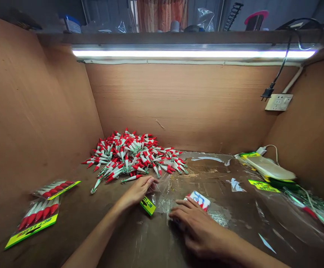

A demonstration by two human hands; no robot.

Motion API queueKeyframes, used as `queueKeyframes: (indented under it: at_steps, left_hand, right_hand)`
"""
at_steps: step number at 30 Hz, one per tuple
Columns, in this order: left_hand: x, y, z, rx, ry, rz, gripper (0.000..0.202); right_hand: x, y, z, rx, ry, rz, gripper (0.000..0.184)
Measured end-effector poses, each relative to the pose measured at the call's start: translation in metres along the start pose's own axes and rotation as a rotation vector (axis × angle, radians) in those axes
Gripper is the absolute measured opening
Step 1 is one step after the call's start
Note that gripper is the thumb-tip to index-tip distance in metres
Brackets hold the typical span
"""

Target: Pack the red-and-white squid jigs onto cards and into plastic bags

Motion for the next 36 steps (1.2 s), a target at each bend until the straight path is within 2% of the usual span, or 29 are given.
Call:
queueKeyframes:
  at_steps: [2, 5, 6, 9, 12, 14, 16, 18, 21, 25, 32, 34, 36]
  left_hand:
    - [-0.007, 0.000, 0.004, 0.048, 0.012, -0.042, 0.055]
    - [-0.017, 0.003, 0.011, 0.129, 0.017, -0.078, 0.052]
    - [-0.020, 0.004, 0.013, 0.152, 0.018, -0.086, 0.051]
    - [-0.027, 0.010, 0.017, 0.210, 0.026, -0.114, 0.049]
    - [-0.032, 0.016, 0.020, 0.243, 0.038, -0.150, 0.050]
    - [-0.034, 0.018, 0.021, 0.264, 0.033, -0.164, 0.052]
    - [-0.036, 0.019, 0.022, 0.294, 0.024, -0.172, 0.053]
    - [-0.036, 0.020, 0.023, 0.319, 0.021, -0.179, 0.052]
    - [-0.036, 0.021, 0.023, 0.339, 0.019, -0.173, 0.052]
    - [-0.039, 0.024, 0.026, 0.326, 0.065, -0.218, 0.048]
    - [-0.045, 0.037, 0.029, 0.313, 0.173, -0.581, 0.030]
    - [-0.048, 0.042, 0.029, 0.270, 0.234, -0.675, 0.029]
    - [-0.051, 0.049, 0.029, 0.206, 0.283, -0.750, 0.037]
  right_hand:
    - [-0.002, -0.012, 0.020, 0.029, -0.040, -0.052, 0.040]
    - [-0.021, -0.019, 0.054, -0.033, 0.089, -0.072, 0.024]
    - [-0.031, -0.019, 0.064, -0.087, 0.164, -0.057, 0.026]
    - [-0.062, -0.012, 0.085, -0.248, 0.377, 0.014, 0.058]
    - [-0.083, -0.010, 0.088, -0.246, 0.475, 0.038, 0.068]
    - [-0.091, -0.017, 0.084, -0.243, 0.482, 0.028, 0.070]
    - [-0.095, -0.029, 0.081, -0.297, 0.481, 0.024, 0.073]
    - [-0.096, -0.040, 0.078, -0.345, 0.466, 0.008, 0.076]
    - [-0.093, -0.048, 0.075, -0.335, 0.413, -0.064, 0.079]
    - [-0.085, -0.044, 0.072, -0.286, 0.332, -0.151, 0.078]
    - [-0.085, -0.034, 0.071, -0.152, 0.234, -0.177, 0.083]
    - [-0.085, -0.032, 0.071, -0.107, 0.229, -0.243, 0.088]
    - [-0.085, -0.031, 0.070, -0.072, 0.247, -0.288, 0.092]
Point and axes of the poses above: each hand's wrist, its own z-axis away from the middle knuckle, its own y-axis out of the palm, x = y × z, the point moved 3 cm from there along -z, towards the middle knuckle, and after that the axes turned 1 degree about x, right-handed, at the moved point
